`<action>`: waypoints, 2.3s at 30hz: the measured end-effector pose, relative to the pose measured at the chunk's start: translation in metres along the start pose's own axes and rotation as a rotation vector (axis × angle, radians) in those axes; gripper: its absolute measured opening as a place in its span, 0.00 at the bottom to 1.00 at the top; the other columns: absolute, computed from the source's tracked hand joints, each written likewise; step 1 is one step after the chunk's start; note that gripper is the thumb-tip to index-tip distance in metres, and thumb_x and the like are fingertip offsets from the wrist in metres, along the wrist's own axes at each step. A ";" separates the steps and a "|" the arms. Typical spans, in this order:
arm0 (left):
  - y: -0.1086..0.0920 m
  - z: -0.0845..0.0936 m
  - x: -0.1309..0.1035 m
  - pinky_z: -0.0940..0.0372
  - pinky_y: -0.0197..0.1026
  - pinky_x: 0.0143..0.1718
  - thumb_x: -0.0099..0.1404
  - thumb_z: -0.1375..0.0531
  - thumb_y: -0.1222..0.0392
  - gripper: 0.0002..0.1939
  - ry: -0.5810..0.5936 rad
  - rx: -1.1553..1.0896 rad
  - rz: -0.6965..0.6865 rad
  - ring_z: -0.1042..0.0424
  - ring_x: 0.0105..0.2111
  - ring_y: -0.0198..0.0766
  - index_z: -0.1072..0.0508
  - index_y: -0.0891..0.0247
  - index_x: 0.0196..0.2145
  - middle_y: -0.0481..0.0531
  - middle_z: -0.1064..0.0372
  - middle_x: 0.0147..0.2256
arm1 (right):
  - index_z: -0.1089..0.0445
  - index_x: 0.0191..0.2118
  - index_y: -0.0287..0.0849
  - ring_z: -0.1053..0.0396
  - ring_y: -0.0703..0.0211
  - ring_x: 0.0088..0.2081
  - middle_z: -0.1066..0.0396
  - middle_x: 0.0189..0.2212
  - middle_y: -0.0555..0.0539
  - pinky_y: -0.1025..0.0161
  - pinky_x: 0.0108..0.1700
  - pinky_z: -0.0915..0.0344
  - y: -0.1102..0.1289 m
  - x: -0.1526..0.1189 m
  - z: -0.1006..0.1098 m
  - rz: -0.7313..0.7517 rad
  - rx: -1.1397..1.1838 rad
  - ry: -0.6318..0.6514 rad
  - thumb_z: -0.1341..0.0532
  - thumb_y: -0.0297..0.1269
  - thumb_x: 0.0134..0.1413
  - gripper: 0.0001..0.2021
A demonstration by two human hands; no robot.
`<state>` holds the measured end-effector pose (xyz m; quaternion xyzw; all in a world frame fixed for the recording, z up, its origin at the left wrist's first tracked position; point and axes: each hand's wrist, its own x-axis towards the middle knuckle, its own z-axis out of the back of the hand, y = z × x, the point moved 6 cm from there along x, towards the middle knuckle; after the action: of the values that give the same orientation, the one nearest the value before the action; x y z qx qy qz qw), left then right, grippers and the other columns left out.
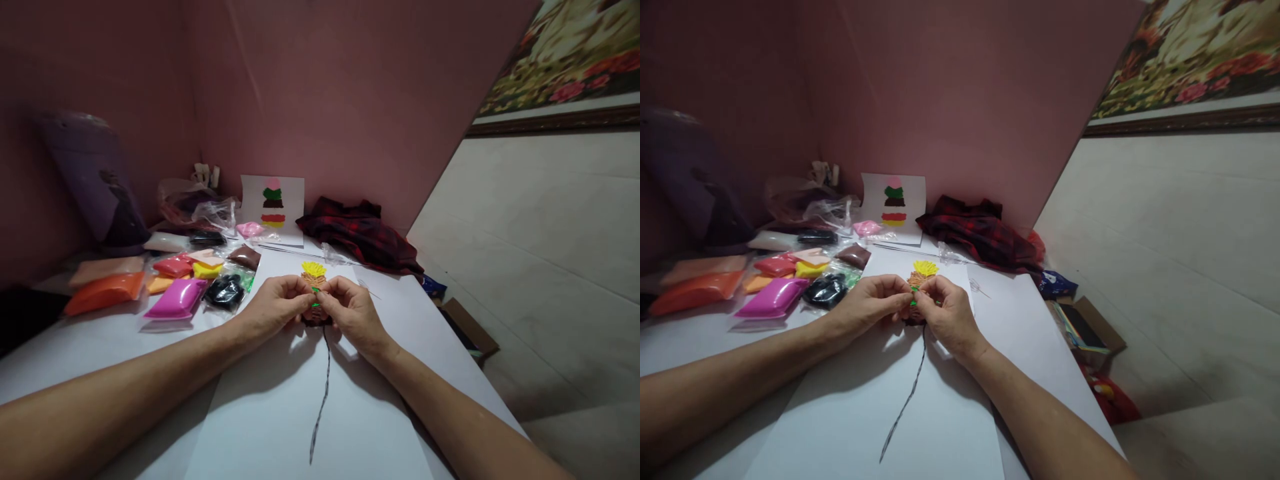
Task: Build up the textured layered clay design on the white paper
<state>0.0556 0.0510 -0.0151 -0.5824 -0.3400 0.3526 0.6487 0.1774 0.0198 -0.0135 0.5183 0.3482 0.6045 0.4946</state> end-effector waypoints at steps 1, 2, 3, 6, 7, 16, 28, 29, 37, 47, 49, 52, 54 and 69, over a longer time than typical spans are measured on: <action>0.000 0.000 0.000 0.47 0.30 0.15 0.52 0.39 0.56 0.10 0.002 0.009 -0.004 0.40 0.15 0.27 0.33 0.66 0.25 0.45 0.35 0.18 | 0.37 0.26 0.41 0.42 0.68 0.19 0.38 0.19 0.54 0.72 0.17 0.45 0.000 0.000 0.000 -0.006 0.008 -0.001 0.40 0.40 0.49 0.09; 0.001 -0.001 0.001 0.47 0.30 0.15 0.52 0.39 0.56 0.10 0.006 0.016 -0.005 0.40 0.15 0.27 0.33 0.66 0.25 0.45 0.34 0.18 | 0.37 0.26 0.41 0.41 0.68 0.20 0.38 0.19 0.54 0.72 0.17 0.45 0.000 0.000 -0.001 -0.016 0.020 -0.001 0.40 0.40 0.49 0.09; 0.001 -0.001 0.001 0.47 0.30 0.15 0.52 0.39 0.56 0.10 0.012 0.019 -0.002 0.40 0.15 0.27 0.33 0.66 0.25 0.45 0.34 0.18 | 0.38 0.26 0.41 0.40 0.67 0.20 0.38 0.19 0.54 0.72 0.17 0.45 0.000 -0.001 -0.001 -0.025 0.034 0.000 0.40 0.40 0.49 0.09; 0.001 -0.002 0.001 0.48 0.30 0.15 0.52 0.39 0.57 0.09 0.027 0.008 0.012 0.40 0.15 0.27 0.33 0.66 0.25 0.44 0.35 0.17 | 0.38 0.27 0.41 0.39 0.67 0.21 0.37 0.20 0.53 0.71 0.18 0.45 -0.002 -0.001 -0.002 -0.036 0.062 0.005 0.40 0.41 0.50 0.10; 0.001 -0.002 0.000 0.48 0.30 0.15 0.52 0.39 0.57 0.09 0.029 0.002 0.014 0.40 0.15 0.27 0.33 0.66 0.24 0.44 0.35 0.17 | 0.38 0.27 0.41 0.40 0.67 0.21 0.38 0.20 0.54 0.71 0.18 0.45 -0.002 -0.001 -0.002 -0.029 0.064 0.004 0.40 0.42 0.50 0.10; -0.001 -0.001 -0.001 0.47 0.30 0.16 0.52 0.39 0.56 0.10 0.016 0.014 0.001 0.40 0.15 0.27 0.33 0.66 0.24 0.44 0.35 0.17 | 0.35 0.29 0.41 0.41 0.68 0.19 0.37 0.19 0.53 0.71 0.17 0.45 0.002 0.000 0.000 -0.028 0.058 -0.002 0.40 0.44 0.50 0.11; 0.000 -0.002 -0.001 0.47 0.31 0.15 0.52 0.39 0.57 0.09 0.031 -0.002 0.016 0.39 0.15 0.28 0.34 0.66 0.24 0.45 0.35 0.18 | 0.36 0.27 0.41 0.42 0.69 0.18 0.37 0.19 0.54 0.71 0.17 0.46 0.001 0.000 -0.001 -0.025 0.073 -0.005 0.38 0.42 0.48 0.10; 0.000 -0.002 -0.001 0.46 0.31 0.15 0.53 0.39 0.57 0.09 0.030 -0.006 0.013 0.39 0.15 0.28 0.33 0.66 0.24 0.44 0.35 0.18 | 0.35 0.27 0.41 0.42 0.69 0.18 0.37 0.19 0.54 0.71 0.16 0.46 0.002 -0.001 -0.002 -0.027 0.081 0.001 0.38 0.42 0.49 0.10; 0.002 0.002 -0.001 0.45 0.30 0.15 0.54 0.40 0.56 0.10 -0.006 -0.043 0.023 0.39 0.15 0.27 0.34 0.66 0.26 0.44 0.36 0.17 | 0.34 0.32 0.40 0.43 0.69 0.14 0.37 0.16 0.55 0.72 0.13 0.46 -0.001 -0.002 0.001 -0.080 0.095 0.002 0.44 0.48 0.55 0.14; -0.002 0.001 -0.002 0.43 0.30 0.16 0.54 0.39 0.57 0.11 0.002 -0.072 0.000 0.38 0.17 0.27 0.32 0.68 0.32 0.46 0.34 0.22 | 0.34 0.29 0.40 0.40 0.68 0.19 0.36 0.18 0.54 0.72 0.17 0.44 0.000 0.000 0.001 -0.002 0.066 -0.011 0.40 0.41 0.52 0.09; -0.002 0.001 -0.002 0.43 0.30 0.16 0.55 0.39 0.55 0.12 0.007 -0.075 -0.012 0.38 0.18 0.28 0.32 0.68 0.32 0.47 0.34 0.22 | 0.34 0.29 0.40 0.40 0.69 0.18 0.36 0.18 0.54 0.72 0.17 0.44 0.000 0.000 0.001 -0.004 0.083 -0.008 0.40 0.41 0.52 0.10; -0.002 0.002 -0.002 0.43 0.30 0.17 0.56 0.40 0.54 0.12 0.015 -0.074 -0.018 0.39 0.17 0.27 0.33 0.67 0.29 0.45 0.36 0.21 | 0.34 0.29 0.40 0.41 0.70 0.16 0.36 0.18 0.54 0.72 0.15 0.46 0.001 0.000 0.000 -0.026 0.096 -0.001 0.41 0.44 0.53 0.12; 0.000 0.002 -0.001 0.44 0.30 0.16 0.57 0.40 0.54 0.11 0.007 -0.081 -0.004 0.40 0.16 0.27 0.33 0.67 0.28 0.44 0.37 0.19 | 0.34 0.31 0.40 0.42 0.70 0.13 0.36 0.17 0.55 0.72 0.13 0.46 -0.001 -0.001 0.001 -0.061 0.104 0.002 0.43 0.47 0.54 0.14; 0.002 0.006 0.000 0.47 0.29 0.18 0.58 0.41 0.58 0.09 -0.035 -0.151 -0.012 0.42 0.15 0.25 0.34 0.67 0.28 0.45 0.35 0.19 | 0.35 0.29 0.39 0.43 0.70 0.17 0.37 0.18 0.55 0.72 0.16 0.48 -0.001 0.001 -0.001 -0.032 0.122 -0.012 0.38 0.42 0.49 0.11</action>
<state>0.0503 0.0540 -0.0166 -0.6212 -0.3804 0.3321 0.5992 0.1770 0.0210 -0.0144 0.5456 0.3898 0.5708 0.4739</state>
